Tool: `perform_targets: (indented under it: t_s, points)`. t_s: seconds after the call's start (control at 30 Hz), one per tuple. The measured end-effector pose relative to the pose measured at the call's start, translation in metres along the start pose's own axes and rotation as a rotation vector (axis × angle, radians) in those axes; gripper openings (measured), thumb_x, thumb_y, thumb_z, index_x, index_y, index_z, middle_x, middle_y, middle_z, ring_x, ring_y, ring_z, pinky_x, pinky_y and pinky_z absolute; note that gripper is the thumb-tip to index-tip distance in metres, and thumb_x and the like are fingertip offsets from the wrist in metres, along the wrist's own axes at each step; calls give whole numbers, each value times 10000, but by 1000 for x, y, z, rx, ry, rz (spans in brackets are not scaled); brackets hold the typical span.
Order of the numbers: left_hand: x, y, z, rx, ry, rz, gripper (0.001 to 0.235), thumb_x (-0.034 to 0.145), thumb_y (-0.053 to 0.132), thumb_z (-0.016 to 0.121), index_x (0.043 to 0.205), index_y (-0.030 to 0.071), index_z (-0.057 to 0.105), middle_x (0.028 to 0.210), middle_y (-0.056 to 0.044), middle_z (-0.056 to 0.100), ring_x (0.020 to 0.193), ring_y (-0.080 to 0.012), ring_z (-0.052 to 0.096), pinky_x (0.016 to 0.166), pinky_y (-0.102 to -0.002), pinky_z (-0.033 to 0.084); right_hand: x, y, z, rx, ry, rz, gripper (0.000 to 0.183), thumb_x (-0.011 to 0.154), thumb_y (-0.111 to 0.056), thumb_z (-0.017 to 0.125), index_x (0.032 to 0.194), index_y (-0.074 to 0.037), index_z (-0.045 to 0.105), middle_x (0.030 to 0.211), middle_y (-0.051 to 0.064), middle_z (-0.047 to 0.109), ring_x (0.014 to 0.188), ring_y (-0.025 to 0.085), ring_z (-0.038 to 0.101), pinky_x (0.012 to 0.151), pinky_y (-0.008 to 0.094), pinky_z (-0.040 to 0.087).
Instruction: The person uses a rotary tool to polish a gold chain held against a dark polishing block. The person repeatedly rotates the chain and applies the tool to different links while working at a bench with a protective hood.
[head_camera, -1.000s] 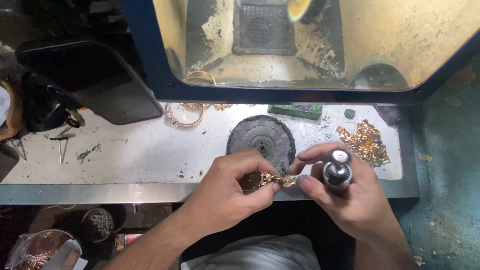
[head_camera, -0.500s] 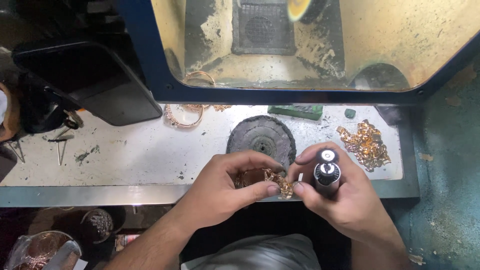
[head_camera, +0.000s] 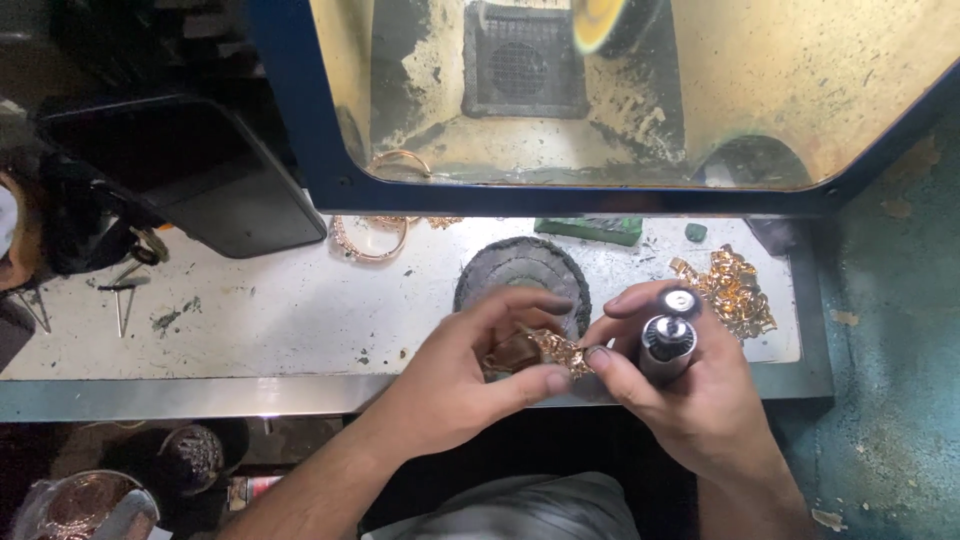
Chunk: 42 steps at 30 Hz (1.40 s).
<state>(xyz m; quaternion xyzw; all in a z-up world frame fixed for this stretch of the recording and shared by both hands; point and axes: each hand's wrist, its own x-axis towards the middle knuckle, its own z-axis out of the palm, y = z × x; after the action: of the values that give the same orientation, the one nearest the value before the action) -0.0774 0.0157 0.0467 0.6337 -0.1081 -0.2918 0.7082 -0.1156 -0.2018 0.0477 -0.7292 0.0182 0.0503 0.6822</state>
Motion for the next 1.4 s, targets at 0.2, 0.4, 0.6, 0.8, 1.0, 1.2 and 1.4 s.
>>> perform_targets:
  t_s: [0.2, 0.4, 0.6, 0.8, 1.0, 1.2, 1.4]
  points:
    - [9, 13, 10, 107, -26, -40, 570, 772, 287, 801, 1308, 195, 630, 907, 4, 742, 869, -114, 716, 821, -277, 545, 1, -9, 6, -69, 70, -21, 352, 823, -24, 755, 1114, -87, 565, 840, 141, 762, 742, 174, 735, 709, 271, 600]
    - [13, 21, -5, 217, -90, 183, 177, 898, 102, 750, 1075, 110, 749, 954, -1, 760, 824, -85, 686, 690, -198, 532, 5, -9, 4, -126, 125, 93, 340, 824, -18, 767, 1084, -84, 559, 837, 137, 782, 624, 124, 685, 618, 241, 581]
    - [30, -12, -10, 954, 2, 654, 126, 960, 112, 700, 1016, 23, 631, 796, -118, 655, 718, -348, 625, 593, -480, 480, 18, -12, 16, -635, 124, 186, 396, 881, -207, 733, 1227, -123, 558, 429, -44, 555, 406, 44, 449, 547, 220, 442]
    - [51, -14, -17, 1513, 33, 925, 246, 873, 126, 718, 697, 186, 557, 803, -27, 490, 763, -222, 489, 637, -348, 372, 14, 25, 2, -491, 336, 89, 434, 868, -221, 732, 1183, -128, 448, 1163, 84, 660, 981, 188, 749, 878, 295, 568]
    - [57, -17, -28, 1333, -92, 772, 90, 972, 269, 696, 974, 207, 762, 903, -30, 596, 817, -251, 546, 693, -382, 427, 15, 21, -20, -842, 380, 50, 382, 900, -341, 712, 1191, -124, 594, 1283, 79, 727, 1127, 256, 729, 963, 380, 543]
    - [59, -16, -28, 1285, -100, 765, 113, 969, 275, 710, 931, 187, 770, 944, -32, 643, 847, -255, 575, 715, -388, 449, 36, 16, -28, -1202, 334, -169, 365, 919, -292, 750, 1223, -162, 595, 1267, 52, 664, 1062, 319, 664, 771, 509, 539]
    - [77, -25, -29, 1268, -73, 784, 187, 952, 288, 758, 821, 165, 707, 878, -27, 617, 797, -247, 566, 629, -390, 451, 45, 17, -25, -1313, 301, -132, 308, 901, -302, 759, 1156, -148, 684, 1185, 11, 697, 954, 281, 693, 652, 473, 572]
